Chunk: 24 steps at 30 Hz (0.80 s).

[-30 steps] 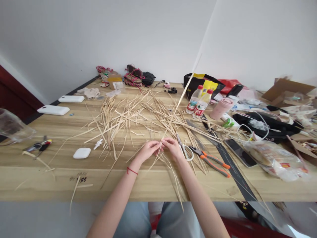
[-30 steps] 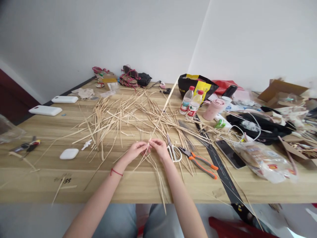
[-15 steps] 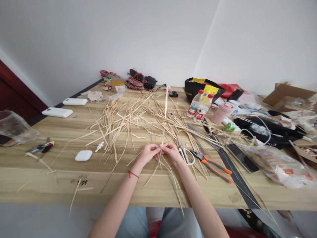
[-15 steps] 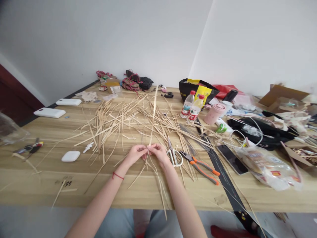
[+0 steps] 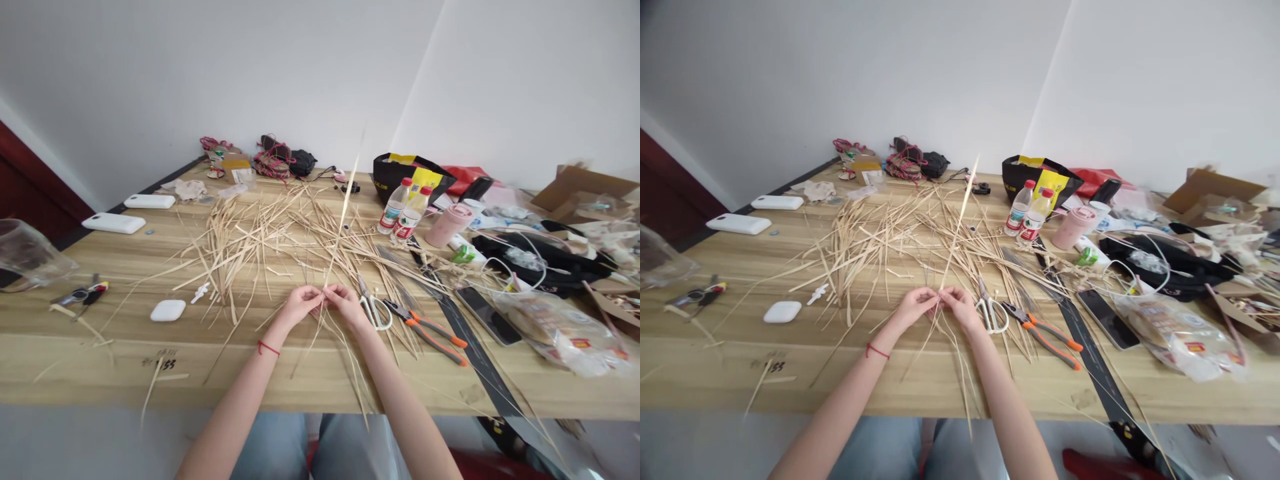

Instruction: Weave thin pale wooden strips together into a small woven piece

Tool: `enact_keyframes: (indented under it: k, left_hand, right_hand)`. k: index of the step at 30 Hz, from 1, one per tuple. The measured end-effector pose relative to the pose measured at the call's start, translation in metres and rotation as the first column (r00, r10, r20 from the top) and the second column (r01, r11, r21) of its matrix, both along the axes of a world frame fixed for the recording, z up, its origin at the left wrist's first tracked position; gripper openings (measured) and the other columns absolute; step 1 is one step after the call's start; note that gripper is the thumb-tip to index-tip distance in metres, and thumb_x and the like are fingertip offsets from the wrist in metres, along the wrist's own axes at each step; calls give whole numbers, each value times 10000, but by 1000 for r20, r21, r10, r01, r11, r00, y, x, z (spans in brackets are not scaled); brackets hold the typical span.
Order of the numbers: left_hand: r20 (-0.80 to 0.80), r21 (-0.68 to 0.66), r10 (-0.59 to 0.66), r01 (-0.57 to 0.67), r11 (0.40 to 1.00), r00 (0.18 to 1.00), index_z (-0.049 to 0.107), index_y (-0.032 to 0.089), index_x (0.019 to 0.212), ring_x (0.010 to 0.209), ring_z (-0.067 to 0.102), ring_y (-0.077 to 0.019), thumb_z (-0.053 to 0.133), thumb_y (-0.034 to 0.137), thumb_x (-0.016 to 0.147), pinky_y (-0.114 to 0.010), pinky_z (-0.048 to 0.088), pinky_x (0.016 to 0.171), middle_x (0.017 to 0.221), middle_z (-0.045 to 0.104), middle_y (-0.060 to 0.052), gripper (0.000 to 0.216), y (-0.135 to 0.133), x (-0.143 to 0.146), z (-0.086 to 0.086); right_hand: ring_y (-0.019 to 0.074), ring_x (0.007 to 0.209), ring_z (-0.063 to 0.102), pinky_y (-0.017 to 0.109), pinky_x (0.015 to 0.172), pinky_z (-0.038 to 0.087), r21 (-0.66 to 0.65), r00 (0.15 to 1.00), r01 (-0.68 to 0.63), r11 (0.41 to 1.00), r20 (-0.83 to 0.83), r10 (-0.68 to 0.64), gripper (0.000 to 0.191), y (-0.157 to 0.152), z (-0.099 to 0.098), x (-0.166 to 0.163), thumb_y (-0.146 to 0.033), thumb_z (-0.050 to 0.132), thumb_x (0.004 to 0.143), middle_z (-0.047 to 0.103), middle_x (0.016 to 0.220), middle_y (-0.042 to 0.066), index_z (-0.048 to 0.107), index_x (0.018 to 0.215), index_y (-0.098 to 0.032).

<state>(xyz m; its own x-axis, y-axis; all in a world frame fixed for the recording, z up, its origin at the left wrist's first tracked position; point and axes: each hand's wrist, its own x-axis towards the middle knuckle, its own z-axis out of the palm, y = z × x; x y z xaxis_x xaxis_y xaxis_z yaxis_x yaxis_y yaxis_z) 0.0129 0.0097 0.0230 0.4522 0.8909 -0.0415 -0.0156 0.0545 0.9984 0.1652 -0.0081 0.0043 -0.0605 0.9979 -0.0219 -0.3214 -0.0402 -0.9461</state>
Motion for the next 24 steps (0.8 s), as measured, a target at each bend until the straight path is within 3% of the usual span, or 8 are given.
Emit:
enact_keyframes:
  k: [12, 17, 21, 24]
  left_hand:
    - [21, -128, -42, 44, 991, 999, 700, 131, 801, 670, 601, -151, 741, 294, 640, -246, 491, 584, 756, 682, -62, 232, 1, -7, 5]
    - [9, -71, 71, -70, 995, 997, 717, 133, 794, 500, 461, -87, 730, 327, 647, -211, 371, 472, 634, 625, -16, 244, 3, -10, 6]
    - [10, -52, 84, -84, 995, 996, 702, 126, 717, 483, 385, -59, 743, 329, 613, -206, 275, 450, 670, 614, -12, 232, 5, -11, 5]
    - [7, -77, 68, -67, 995, 998, 691, 125, 697, 508, 396, -67, 742, 336, 600, -205, 256, 458, 687, 609, -16, 238, 6, -11, 4]
  right_hand:
    - [124, 572, 556, 271, 607, 441, 20, 998, 53, 998, 19, -54, 295, -3, 4, -5, -435, 762, 658, 624, 635, -1, 647, 740, -176]
    - [136, 642, 571, 273, 639, 445, 45, 994, 28, 999, 106, -33, 341, -3, 7, -5, -429, 797, 600, 629, 716, 1, 619, 764, -189]
    - [105, 538, 494, 252, 553, 386, 11, 964, -20, 1000, 264, 17, 345, -4, 7, -2, -457, 785, 600, 587, 600, -17, 613, 673, -168]
    - [90, 490, 438, 241, 504, 336, 10, 955, -49, 999, 294, 44, 364, -4, 7, 1, -476, 786, 587, 542, 532, -32, 603, 615, -163]
